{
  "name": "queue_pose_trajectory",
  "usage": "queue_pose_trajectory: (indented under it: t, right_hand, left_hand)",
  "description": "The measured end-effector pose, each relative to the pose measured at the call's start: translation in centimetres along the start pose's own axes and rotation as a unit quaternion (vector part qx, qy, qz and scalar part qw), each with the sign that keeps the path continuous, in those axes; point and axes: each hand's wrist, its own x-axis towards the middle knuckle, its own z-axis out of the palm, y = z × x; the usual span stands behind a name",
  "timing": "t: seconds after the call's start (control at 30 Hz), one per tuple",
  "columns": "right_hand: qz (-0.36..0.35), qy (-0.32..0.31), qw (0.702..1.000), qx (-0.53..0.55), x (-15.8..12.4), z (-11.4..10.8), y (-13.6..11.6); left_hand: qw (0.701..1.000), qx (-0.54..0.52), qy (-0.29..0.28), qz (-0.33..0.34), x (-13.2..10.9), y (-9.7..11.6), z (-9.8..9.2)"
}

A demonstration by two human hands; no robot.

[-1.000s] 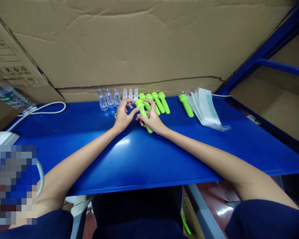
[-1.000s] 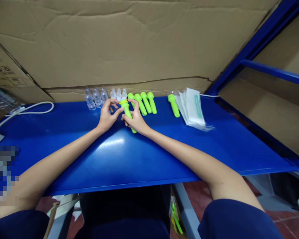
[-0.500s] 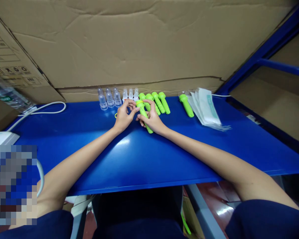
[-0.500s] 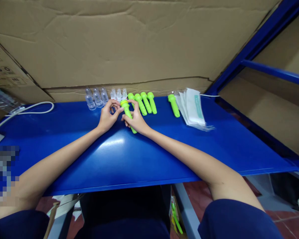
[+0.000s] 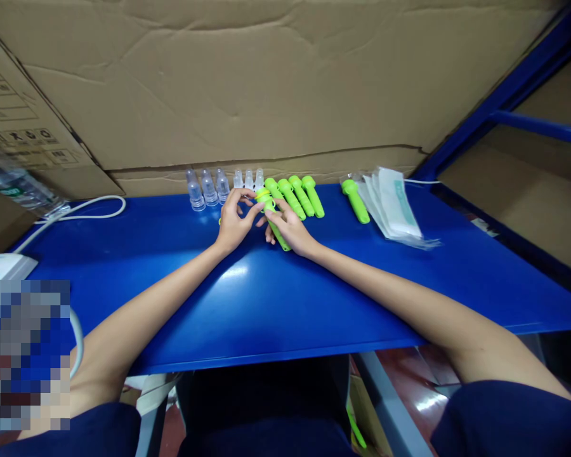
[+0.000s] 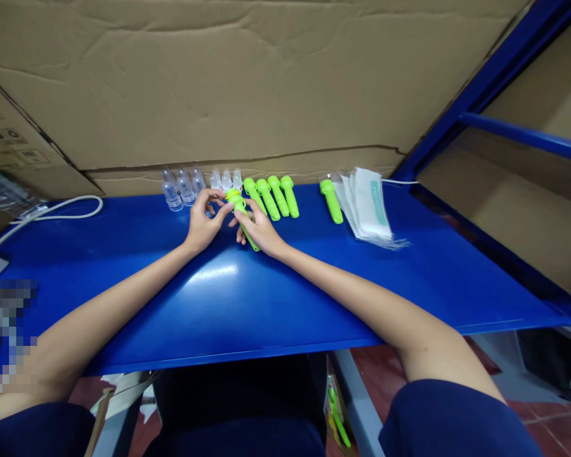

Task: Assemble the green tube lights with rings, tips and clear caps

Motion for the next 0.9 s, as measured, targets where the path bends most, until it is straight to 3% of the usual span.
queue_pose_trajectory:
  t: [0.67,0.9]
  right_hand:
    - [0.030,-0.007,0.999,0.011,-0.29,0.15,-0.57]
    - [0.026,-0.009,1.000,-0.003,-0.26,0.14,-0.50]
  left_hand:
    - [0.999,0.003,-0.010,-0.030,0.10,-0.10,-0.11]
    - [1.000,0.000,-0.029,-0.001,0.07,0.08,-0.17]
